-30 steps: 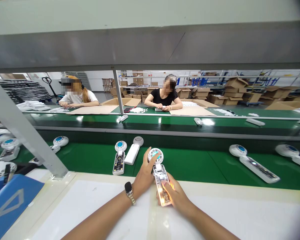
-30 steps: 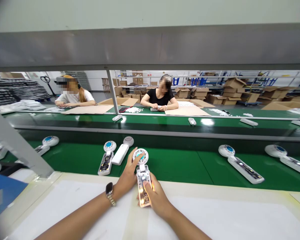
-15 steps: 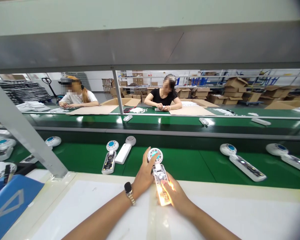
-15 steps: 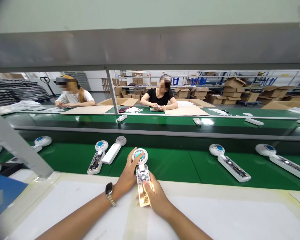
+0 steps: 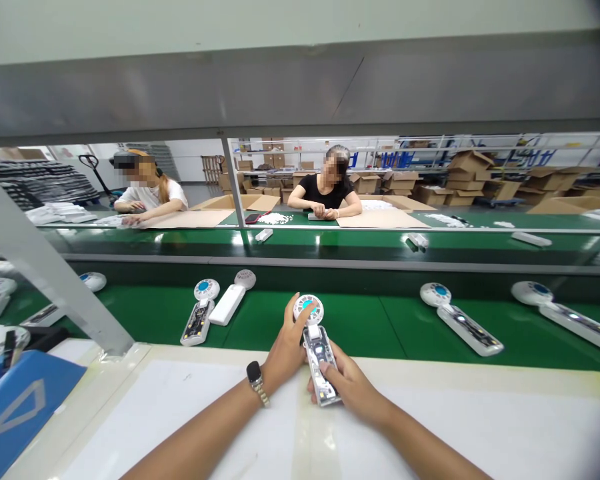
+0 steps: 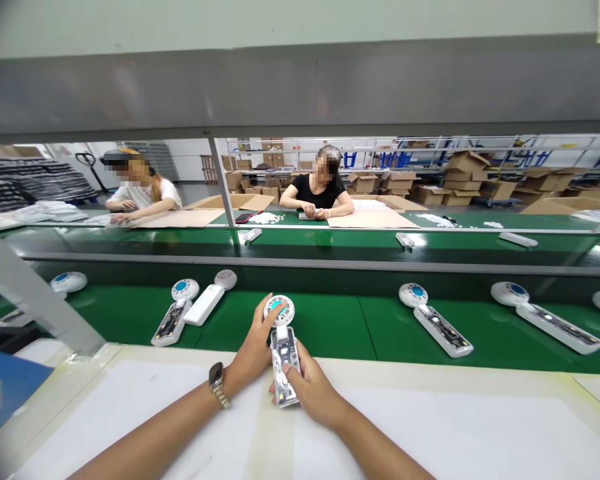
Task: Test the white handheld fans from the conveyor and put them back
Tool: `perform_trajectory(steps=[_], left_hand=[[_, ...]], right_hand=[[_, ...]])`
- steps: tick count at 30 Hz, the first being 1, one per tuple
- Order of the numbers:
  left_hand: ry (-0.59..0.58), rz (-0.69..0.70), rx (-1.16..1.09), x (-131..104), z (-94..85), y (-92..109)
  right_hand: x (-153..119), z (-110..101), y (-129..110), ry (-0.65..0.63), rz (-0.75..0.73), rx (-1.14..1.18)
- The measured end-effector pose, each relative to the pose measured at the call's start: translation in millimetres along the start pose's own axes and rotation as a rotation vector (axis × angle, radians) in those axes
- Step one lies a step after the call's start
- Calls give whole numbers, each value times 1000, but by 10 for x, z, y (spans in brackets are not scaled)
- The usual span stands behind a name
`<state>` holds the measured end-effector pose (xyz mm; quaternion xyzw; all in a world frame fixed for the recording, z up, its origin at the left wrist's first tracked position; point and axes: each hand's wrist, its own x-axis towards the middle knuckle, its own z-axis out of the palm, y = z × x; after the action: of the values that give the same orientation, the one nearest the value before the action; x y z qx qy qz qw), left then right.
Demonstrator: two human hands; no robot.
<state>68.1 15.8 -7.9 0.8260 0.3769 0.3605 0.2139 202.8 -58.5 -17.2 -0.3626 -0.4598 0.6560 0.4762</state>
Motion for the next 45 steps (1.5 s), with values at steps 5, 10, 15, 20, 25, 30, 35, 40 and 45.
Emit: perform_trajectory(steps=[5, 10, 15, 20, 25, 30, 35, 40, 45], left_hand=[[-18, -16, -3, 1, 5, -10], [-15, -15, -3, 0, 8, -9], [-11, -8, 0, 2, 3, -8], [-13, -7, -3, 4, 4, -12], [-12, -6, -3, 7, 5, -21], [-14, -10, -7, 6, 4, -14], [-9, -16, -8, 8, 4, -16], [-44, -14, 10, 23, 9, -48], [-55, 13, 52, 13, 49, -62]], right_hand=[[-30, -19, -4, -3, 16, -16], [-26, 2, -33, 18, 46, 0], [-19, -4, -24, 3, 22, 2], [-22, -7, -20, -1, 8, 10], [-19, 1, -25, 2, 10, -1], [-26, -6, -16, -1, 4, -1], [-22, 2, 1, 13, 18, 8], [49, 7, -47, 111, 44, 100], [186, -185, -222, 135, -112, 181]])
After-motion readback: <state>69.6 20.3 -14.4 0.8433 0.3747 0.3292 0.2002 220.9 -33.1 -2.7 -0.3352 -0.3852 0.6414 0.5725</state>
